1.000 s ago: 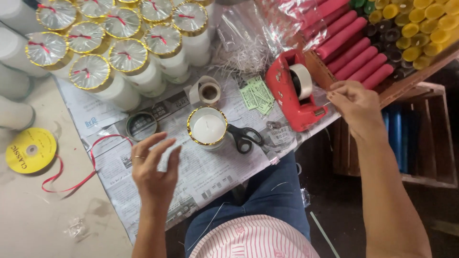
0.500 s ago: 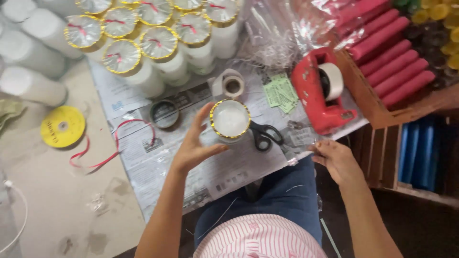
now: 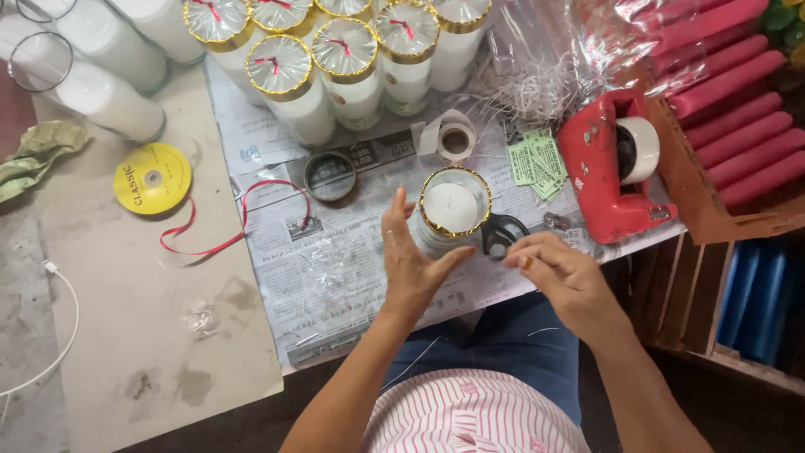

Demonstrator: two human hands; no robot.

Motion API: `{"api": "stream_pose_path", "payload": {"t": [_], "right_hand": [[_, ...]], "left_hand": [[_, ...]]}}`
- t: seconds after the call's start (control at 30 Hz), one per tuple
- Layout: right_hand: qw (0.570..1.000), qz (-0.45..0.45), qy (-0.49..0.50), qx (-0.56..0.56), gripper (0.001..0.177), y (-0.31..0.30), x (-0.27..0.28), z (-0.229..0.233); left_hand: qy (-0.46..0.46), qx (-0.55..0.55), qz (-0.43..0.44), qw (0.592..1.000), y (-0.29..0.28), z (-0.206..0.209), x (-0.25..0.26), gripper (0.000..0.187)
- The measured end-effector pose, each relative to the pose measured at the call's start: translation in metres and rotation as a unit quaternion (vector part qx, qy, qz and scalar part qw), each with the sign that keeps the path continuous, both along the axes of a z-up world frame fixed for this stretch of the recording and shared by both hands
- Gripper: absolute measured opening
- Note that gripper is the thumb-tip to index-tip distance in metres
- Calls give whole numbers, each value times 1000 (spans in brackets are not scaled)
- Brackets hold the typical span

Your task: Wrapping a glass candle in a plastic sleeve and decorating it with a red ribbon tied in a knot.

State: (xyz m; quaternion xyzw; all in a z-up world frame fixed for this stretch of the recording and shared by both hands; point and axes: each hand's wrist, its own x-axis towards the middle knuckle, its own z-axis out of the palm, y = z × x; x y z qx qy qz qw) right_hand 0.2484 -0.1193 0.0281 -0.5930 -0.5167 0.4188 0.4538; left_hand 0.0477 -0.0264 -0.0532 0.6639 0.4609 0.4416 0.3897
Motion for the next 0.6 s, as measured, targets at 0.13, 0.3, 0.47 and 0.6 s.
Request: {"api": "stream_pose_path", "payload": {"t": [0.13,0.3,0.47,0.6], "right_hand": [[999,27,-45,-13,28,14,-10,15],[995,47,-90,-12,27,22,-23,24],[998,36,-58,-17,24,21,-19,15],[990,-81,86,-79,27,16,-2,-28]], "left_hand": [[-6,32,13,999,-18,20,-30,56],[2,94,-54,994,-17,71,-39,42],[0,82,-80,993,-16,73,-28,8],[-54,41,-78,995,-26,89,-28,5]]}}
